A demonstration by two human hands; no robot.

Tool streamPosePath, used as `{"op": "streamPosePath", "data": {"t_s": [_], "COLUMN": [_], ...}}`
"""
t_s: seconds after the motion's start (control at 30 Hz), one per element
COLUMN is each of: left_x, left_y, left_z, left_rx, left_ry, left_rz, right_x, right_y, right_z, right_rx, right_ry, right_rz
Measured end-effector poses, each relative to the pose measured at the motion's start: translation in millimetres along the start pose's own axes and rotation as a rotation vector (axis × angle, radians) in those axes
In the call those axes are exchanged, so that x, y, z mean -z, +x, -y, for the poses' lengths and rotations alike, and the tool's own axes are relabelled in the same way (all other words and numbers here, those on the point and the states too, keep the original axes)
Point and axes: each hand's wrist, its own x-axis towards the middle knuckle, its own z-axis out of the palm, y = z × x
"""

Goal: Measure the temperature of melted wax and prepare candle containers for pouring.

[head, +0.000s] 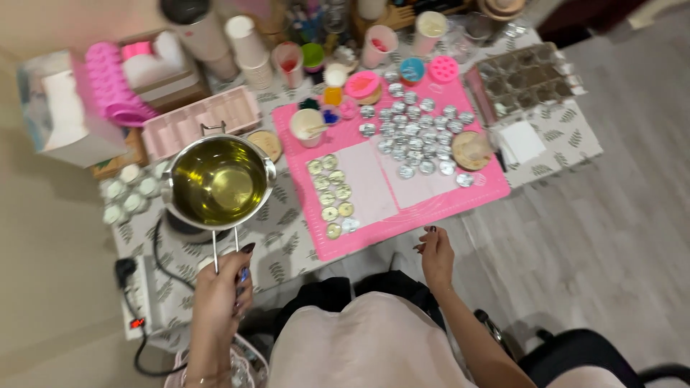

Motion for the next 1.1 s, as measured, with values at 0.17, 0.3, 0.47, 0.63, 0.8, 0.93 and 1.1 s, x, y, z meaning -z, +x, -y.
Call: {"op": "streamPosePath", "data": {"t_s": [0.17,0.3,0.47,0.63,0.8,0.93,1.1], "left_x": [-77.8,-148.7,-230.5,-292.3,-337.3,-358.2,-373.3], "left_y": [-14.3,-12.9,8.1,32.8,41.2,49.9,66.2], "left_z": [-5.0,4.5,28.4,56.9,67.8,77.1,92.7], "left_rx": [0.037,0.021,-0.045,-0.046,-0.076,-0.095,-0.109], "left_ry": [0.079,0.1,0.167,0.214,0.287,0.347,0.395], "left_rz": [0.071,0.148,0.279,0.343,0.389,0.39,0.386], "right_x": [45.3,85.4,128.1,165.7,184.7,193.4,197.8], "right_y": [18.7,43.1,76.1,91.2,101.5,99.0,100.7], "right_z": [11.5,0.9,-41.8,-74.6,-111.7,-117.2,-131.6], "right_rx": [-0.029,-0.083,-0.085,-0.158,-0.221,-0.242,-0.279], "right_ry": [0.152,0.131,0.21,0.237,0.319,0.312,0.324], "right_rz": [-0.039,-0.092,-0.162,-0.185,-0.211,-0.237,-0.242]}}
